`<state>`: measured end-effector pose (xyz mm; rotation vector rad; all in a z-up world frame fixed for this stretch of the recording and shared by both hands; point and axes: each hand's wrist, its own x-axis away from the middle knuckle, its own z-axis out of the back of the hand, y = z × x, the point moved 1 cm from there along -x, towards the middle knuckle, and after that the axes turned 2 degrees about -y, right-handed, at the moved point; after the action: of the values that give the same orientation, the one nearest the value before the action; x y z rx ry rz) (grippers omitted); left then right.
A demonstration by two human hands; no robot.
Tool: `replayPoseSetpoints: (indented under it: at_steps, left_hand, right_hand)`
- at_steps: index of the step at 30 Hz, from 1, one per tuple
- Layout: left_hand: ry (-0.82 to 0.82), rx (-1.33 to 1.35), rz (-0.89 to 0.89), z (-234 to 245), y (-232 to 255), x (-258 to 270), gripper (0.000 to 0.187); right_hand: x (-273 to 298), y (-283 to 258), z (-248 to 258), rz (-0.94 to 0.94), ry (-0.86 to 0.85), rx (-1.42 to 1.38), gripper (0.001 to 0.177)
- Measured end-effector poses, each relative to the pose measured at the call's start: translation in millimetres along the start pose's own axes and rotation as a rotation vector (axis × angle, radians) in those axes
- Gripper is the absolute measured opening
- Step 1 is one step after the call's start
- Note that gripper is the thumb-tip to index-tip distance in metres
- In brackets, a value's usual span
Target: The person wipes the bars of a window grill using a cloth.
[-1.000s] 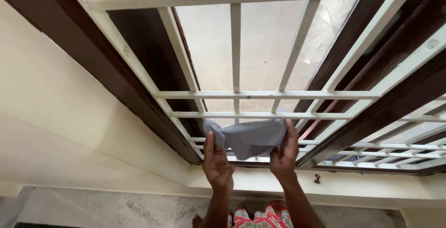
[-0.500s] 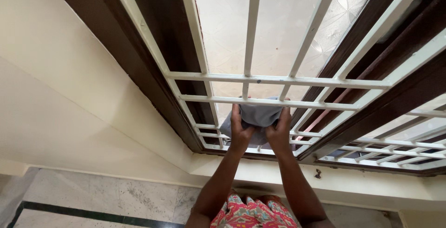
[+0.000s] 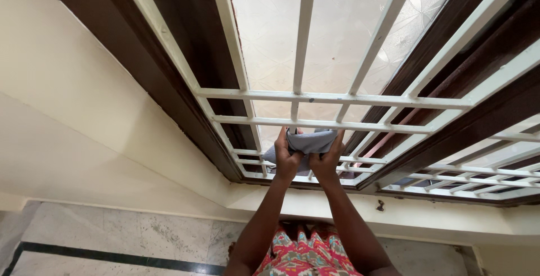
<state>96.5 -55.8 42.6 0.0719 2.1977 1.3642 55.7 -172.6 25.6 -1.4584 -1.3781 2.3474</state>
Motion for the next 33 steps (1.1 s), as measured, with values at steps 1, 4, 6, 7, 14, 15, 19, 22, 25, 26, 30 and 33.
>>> replayPoseSetpoints:
  at_steps: [1, 4, 6, 7, 14, 15, 19, 22, 25, 26, 30, 33]
  left_hand:
    - [0.003, 0.001, 0.003, 0.8, 1.0, 2.9, 0.044]
    - [-0.020, -0.019, -0.014, -0.9, 14.5, 7.6, 0.044]
    - [-0.012, 0.038, -0.036, -3.4, 27.8, 12.7, 0.062]
    - [-0.009, 0.036, -0.038, -3.5, 34.3, 15.8, 0.062]
    - [0.099, 0.208, 0.037, 8.6, 40.3, 45.9, 0.101]
    - [0.151, 0.196, 0.058, 11.4, 39.3, 52.9, 0.105]
    - [0.218, 0.286, 0.050, 31.2, 46.3, 90.5, 0.111]
    - [0.221, 0.357, -0.072, 50.3, 60.5, 106.3, 0.109]
    - [0.326, 0.230, -0.110, 60.5, 81.2, 101.6, 0.119]
    - [0.314, 0.214, -0.149, 61.9, 90.9, 95.9, 0.113]
    - [0.324, 0.216, -0.138, 68.6, 101.5, 69.7, 0.108]
    - [0.378, 0.044, 0.120, 77.4, 65.0, 44.5, 0.106]
  right_hand:
    - [1.9, -5.0, 1.1, 0.068, 0.002, 0.031, 0.079]
    - [6.9, -20.6, 11.8, -0.175, -0.130, -0.055, 0.056]
    - [15.2, -37.2, 23.7, -0.162, -0.160, -0.149, 0.073]
    - [18.3, -45.0, 27.2, -0.149, -0.187, -0.243, 0.091]
    - [27.3, -79.2, 36.2, -0.234, -0.144, -0.375, 0.098]
    - [28.7, -85.1, 39.6, -0.174, -0.123, -0.268, 0.092]
    - [41.3, -103.3, 47.9, -0.042, -0.096, -0.093, 0.081]
    - [51.0, -116.1, 49.3, 0.033, -0.152, -0.081, 0.077]
    - [39.9, -117.5, 39.6, 0.005, -0.176, -0.091, 0.084]
    - [34.9, -117.8, 35.6, 0.006, -0.178, -0.093, 0.084]
    - [24.2, -112.4, 12.7, 0.060, -0.225, -0.052, 0.084]
    - [17.9, -89.7, -18.2, 0.096, -0.254, 0.077, 0.081]
